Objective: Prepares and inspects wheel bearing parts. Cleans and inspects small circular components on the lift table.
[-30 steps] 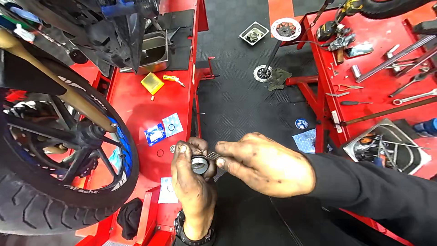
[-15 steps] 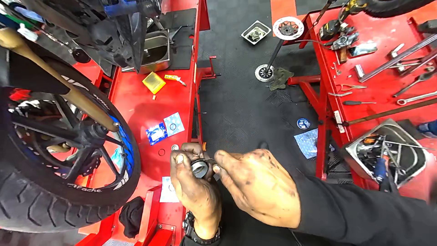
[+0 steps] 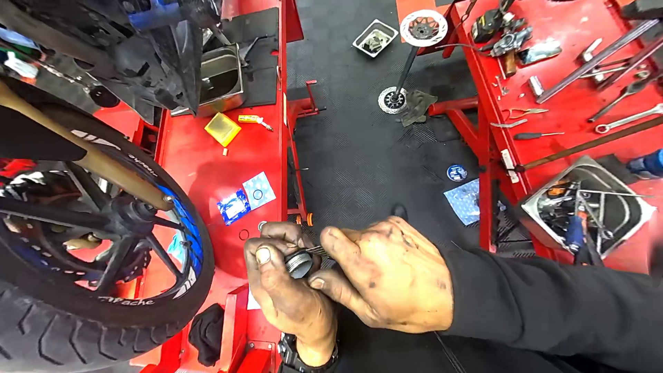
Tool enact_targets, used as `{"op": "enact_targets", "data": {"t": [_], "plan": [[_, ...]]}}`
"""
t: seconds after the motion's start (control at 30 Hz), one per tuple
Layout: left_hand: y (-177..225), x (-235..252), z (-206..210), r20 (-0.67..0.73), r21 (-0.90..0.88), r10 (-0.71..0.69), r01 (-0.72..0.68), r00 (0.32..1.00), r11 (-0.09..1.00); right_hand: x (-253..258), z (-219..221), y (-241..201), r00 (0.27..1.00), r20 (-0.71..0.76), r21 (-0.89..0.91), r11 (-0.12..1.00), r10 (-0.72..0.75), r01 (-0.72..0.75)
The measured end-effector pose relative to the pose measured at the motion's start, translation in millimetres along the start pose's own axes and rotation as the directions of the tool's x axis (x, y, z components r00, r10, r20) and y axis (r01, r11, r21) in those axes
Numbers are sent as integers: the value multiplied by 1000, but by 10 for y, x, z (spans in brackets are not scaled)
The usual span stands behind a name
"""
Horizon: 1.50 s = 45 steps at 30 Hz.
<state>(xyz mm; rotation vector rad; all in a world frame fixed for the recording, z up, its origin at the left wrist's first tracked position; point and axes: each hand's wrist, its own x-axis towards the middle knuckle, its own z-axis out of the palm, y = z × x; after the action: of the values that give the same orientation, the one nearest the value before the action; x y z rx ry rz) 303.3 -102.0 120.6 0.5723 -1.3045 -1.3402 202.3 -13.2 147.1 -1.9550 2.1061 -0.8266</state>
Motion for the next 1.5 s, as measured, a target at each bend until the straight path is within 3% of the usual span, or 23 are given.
{"op": "enact_targets", "data": {"t": [0.17, 0.5, 0.63, 0.87, 1.03, 1.27, 1.5], "plan": [[-47, -1, -16, -9, 39, 48, -48, 999, 998, 29, 39, 16, 998, -56, -56, 998, -1, -3], [-53, -60, -32, 38, -27, -145, 146, 989, 989, 77, -84, 167, 997, 48, -14, 998, -64, 64], [-42, -81, -27, 32, -103, -194, 196, 981, 975, 58, -38, 194, 995, 11, 64, 993, -101, 100], [-118, -107, 10, -48, -146, -69, 61, 996, 987, 43, -34, 136, 991, 132, 189, 982, -34, 9], [-109, -73, -6, 26, -143, -130, 133, 991, 981, 81, -99, 217, 989, 115, 135, 988, -91, 75], [-68, 23, -14, 15, -196, -46, 48, 999, 979, 142, -173, 183, 972, 227, 372, 928, -56, -33], [-20, 44, -68, 110, -220, -86, 108, 990, 969, 177, -87, 292, 970, 202, 638, 770, -137, -24]]}}
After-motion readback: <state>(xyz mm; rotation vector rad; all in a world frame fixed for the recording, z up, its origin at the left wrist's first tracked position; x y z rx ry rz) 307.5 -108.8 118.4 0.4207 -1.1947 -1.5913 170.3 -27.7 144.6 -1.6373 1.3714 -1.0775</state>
